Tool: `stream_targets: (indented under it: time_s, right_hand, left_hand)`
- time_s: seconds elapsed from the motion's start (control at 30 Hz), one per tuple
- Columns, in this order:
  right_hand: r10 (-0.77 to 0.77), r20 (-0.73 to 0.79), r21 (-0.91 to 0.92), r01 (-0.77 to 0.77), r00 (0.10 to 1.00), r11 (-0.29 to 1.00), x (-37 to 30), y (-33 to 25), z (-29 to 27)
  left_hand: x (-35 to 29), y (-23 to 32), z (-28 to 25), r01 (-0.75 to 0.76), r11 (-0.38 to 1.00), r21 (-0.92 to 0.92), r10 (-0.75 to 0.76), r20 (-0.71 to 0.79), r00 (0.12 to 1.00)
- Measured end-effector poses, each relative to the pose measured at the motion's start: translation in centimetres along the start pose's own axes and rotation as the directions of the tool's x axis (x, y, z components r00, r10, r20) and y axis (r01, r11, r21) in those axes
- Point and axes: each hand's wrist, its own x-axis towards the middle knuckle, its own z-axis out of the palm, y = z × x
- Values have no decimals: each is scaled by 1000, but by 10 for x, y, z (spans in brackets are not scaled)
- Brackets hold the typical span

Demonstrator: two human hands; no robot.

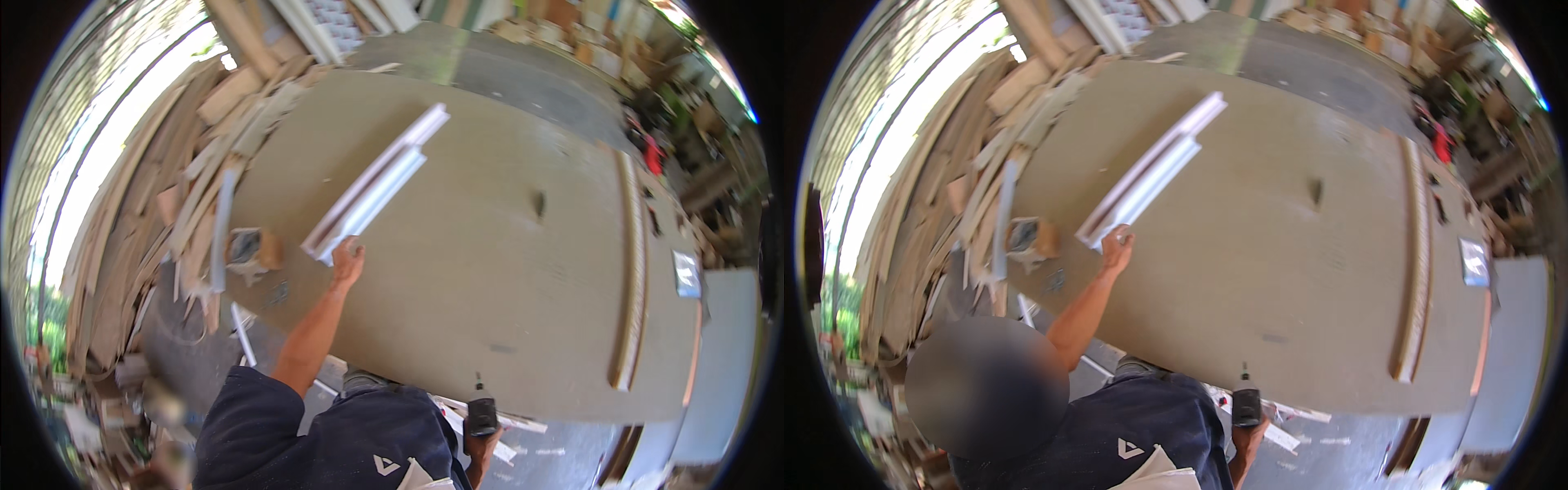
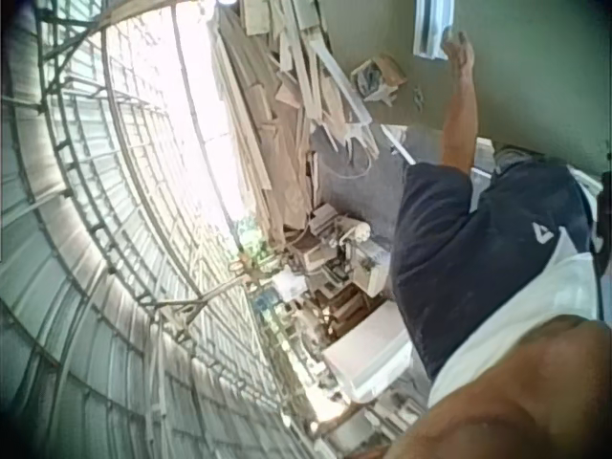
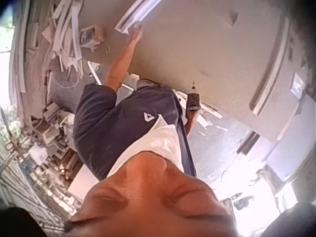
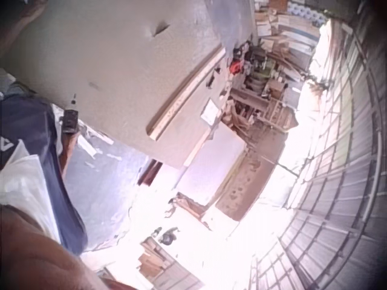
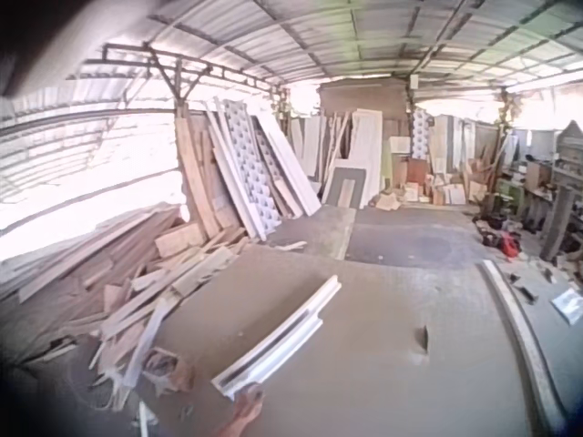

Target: The person uses a cordless drill to drive screws into white wooden planks on a workbench. They pick up screws from a pile and secure them into the wood, occasionally repositioning the planks to access different areas.

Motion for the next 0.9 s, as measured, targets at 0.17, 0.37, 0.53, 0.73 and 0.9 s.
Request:
stream_targets:
  time_s: [0.17, 0.37, 0.53, 0.73, 0.9]
  right_hand:
    - [-178, -107, -27, 176, 978, 984, 35, -22, 17]
    - [-256, -190, 171, 288, 948, 942, 73, -37, 43]
    - [-157, -295, 198, 221, 943, 955, 71, -19, 61]
    - [-88, -358, 368, 227, 929, 902, 72, -4, 91]
    - [-180, -366, 257, 285, 913, 923, 64, -25, 87]
  left_hand:
    - [-24, -61, -131, 93, 987, -129, -145, -486, 862]
    - [-29, -210, -270, 536, 844, -5, -320, -807, 496]
    - [-38, -262, -330, 721, 678, 142, -487, -648, 586]
    - [-11, -311, -343, 686, 630, 365, -606, -322, 727]
    - [-2, -327, -321, 736, 652, 181, -563, -534, 631]
